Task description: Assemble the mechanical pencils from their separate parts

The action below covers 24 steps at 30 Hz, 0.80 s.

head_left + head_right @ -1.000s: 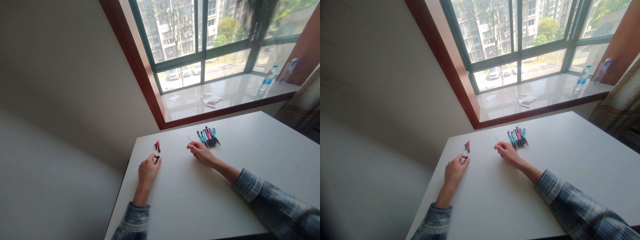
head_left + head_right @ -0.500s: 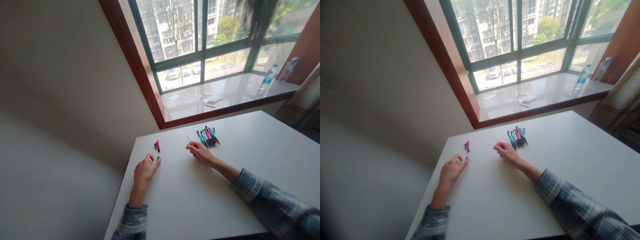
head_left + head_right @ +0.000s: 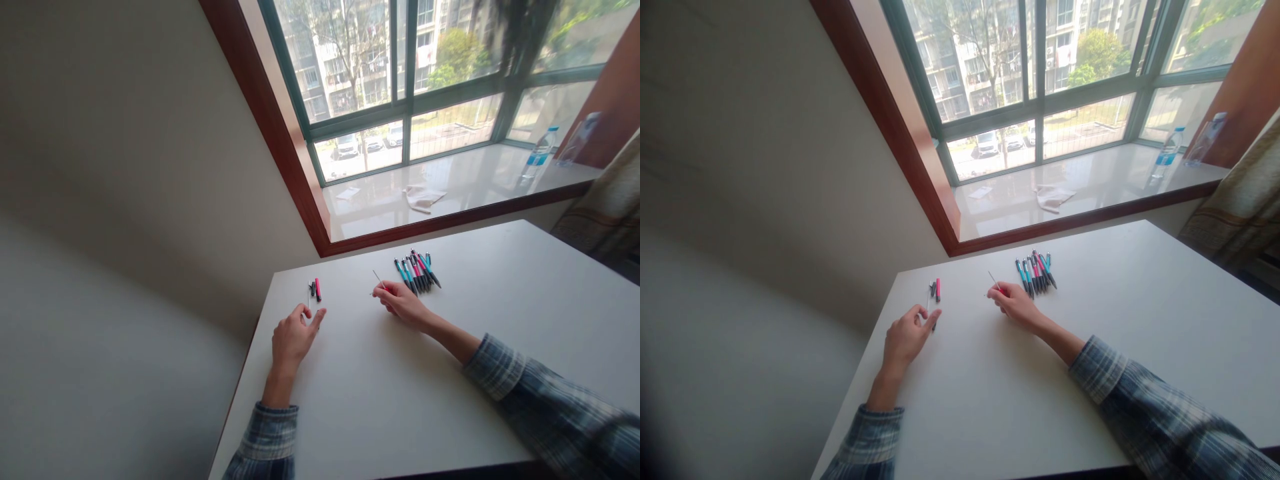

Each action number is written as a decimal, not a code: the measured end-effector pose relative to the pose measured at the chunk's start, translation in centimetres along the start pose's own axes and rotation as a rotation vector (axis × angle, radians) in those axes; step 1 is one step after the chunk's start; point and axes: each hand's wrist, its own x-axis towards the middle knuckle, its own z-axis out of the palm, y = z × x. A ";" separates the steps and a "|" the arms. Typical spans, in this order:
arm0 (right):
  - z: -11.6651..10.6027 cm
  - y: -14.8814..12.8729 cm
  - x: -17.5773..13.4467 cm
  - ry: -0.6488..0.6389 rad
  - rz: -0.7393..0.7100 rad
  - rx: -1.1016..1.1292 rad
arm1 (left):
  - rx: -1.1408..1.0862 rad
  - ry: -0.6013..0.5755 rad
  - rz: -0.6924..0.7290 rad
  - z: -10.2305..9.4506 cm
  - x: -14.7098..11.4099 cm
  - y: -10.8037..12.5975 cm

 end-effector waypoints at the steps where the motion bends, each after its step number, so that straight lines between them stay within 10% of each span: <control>1: 0.0 0.0 0.0 -0.001 -0.001 -0.001 | -0.087 0.038 0.004 0.0 0.3 -0.4; 6: -0.1 0.1 0.0 0.004 -0.001 -0.019 | -0.496 0.144 -0.048 0.5 2.0 -2.6; 24: 0.0 -0.1 -0.1 -0.012 -0.008 -0.026 | -0.599 0.043 -0.005 0.9 1.9 -2.6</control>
